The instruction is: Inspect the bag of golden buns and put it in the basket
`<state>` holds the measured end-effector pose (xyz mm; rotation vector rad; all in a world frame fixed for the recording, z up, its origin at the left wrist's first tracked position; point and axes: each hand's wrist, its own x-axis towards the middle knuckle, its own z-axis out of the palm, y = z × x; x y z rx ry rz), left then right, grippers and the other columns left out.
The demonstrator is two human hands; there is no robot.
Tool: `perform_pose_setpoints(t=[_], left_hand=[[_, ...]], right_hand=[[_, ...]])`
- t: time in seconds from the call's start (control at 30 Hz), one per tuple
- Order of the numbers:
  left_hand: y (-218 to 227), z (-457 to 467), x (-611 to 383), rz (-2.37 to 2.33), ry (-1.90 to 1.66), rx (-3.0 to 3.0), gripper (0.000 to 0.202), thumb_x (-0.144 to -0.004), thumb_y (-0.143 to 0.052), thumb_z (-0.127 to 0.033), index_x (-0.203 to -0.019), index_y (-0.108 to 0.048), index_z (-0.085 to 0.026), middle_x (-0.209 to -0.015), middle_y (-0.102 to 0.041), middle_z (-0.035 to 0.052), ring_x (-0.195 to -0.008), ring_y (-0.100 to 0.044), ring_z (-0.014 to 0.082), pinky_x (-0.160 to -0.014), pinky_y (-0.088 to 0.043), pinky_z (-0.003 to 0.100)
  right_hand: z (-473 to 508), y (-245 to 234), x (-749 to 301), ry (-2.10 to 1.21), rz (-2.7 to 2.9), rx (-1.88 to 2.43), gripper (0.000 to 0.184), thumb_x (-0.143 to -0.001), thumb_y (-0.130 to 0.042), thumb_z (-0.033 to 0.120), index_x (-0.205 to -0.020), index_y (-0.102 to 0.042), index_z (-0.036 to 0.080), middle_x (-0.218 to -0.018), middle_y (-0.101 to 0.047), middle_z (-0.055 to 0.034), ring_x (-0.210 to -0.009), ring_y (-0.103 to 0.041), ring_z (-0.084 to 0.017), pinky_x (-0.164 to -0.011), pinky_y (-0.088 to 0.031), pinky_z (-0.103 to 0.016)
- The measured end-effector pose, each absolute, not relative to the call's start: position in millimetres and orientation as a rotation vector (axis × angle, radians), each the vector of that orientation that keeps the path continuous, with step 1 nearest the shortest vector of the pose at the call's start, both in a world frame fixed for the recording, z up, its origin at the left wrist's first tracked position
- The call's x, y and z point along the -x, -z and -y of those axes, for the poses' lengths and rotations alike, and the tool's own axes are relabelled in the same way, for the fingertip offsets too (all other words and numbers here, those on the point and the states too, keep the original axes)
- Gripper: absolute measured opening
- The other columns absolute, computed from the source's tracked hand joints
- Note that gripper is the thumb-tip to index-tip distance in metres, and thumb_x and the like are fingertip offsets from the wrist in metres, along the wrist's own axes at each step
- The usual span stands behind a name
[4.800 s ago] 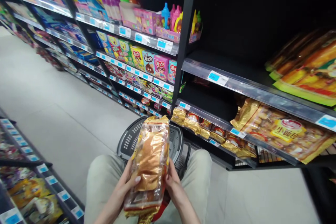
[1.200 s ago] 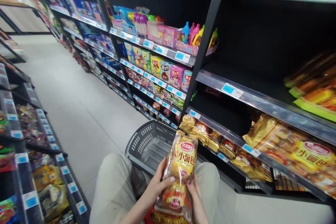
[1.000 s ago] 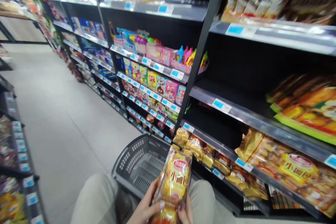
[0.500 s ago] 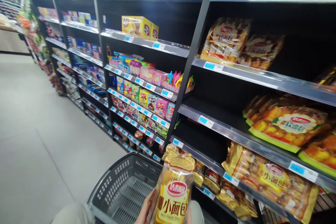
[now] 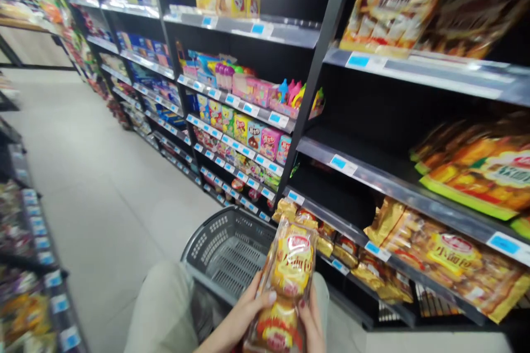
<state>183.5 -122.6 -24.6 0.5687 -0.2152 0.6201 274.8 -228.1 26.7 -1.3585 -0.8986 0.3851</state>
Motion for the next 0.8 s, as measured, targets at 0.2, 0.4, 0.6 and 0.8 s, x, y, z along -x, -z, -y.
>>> perform_pose_setpoints(t=[0.2,0.4,0.6,0.8], left_hand=[[36,124,-196,0.143,-0.588,-0.518,0.072,-0.057,-0.079,-0.041,-0.118,-0.049,-0.019,-0.118,-0.064,0.0113,-0.108,-0.061,0.0319,-0.096,-0.045,0.043],[42,125,-197,0.205,-0.59,-0.56,0.069,-0.061,-0.076,-0.042,-0.12,-0.05,-0.019,-0.124,-0.06,0.0115,-0.115,-0.056,0.0316,-0.098,-0.043,0.042],[42,121,-180,-0.099,-0.96,-1.032,0.079,-0.068,-0.072,-0.043,-0.136,-0.042,-0.016,-0.143,-0.04,0.0149,-0.138,-0.028,0.0317,-0.117,-0.016,0.044],[68,109,-208,0.044,-0.862,-0.808,0.108,-0.056,-0.08,-0.049,-0.142,-0.023,-0.016,-0.145,-0.038,0.0184,-0.132,-0.039,0.0325,-0.112,-0.028,0.043]], right_hand=[[228,-35,-255,-0.44,0.807,1.345,0.08,-0.075,-0.067,0.048,-0.143,-0.033,0.025,-0.142,-0.045,-0.0056,-0.133,-0.038,-0.028,-0.105,-0.041,-0.041],[231,-34,-258,-0.459,0.846,1.362,0.083,-0.076,-0.066,0.049,-0.145,-0.027,0.024,-0.147,-0.038,-0.0064,-0.129,-0.043,-0.028,-0.103,-0.042,-0.039],[226,-18,-280,0.02,0.919,1.753,0.094,-0.068,-0.069,0.055,-0.143,-0.028,0.017,-0.145,-0.036,-0.0153,-0.131,-0.036,-0.035,-0.108,-0.029,-0.047],[211,24,-261,0.459,1.247,1.892,0.084,-0.073,-0.066,0.044,-0.145,-0.034,0.016,-0.146,-0.031,-0.0165,-0.132,-0.029,-0.04,-0.109,-0.018,-0.053]])
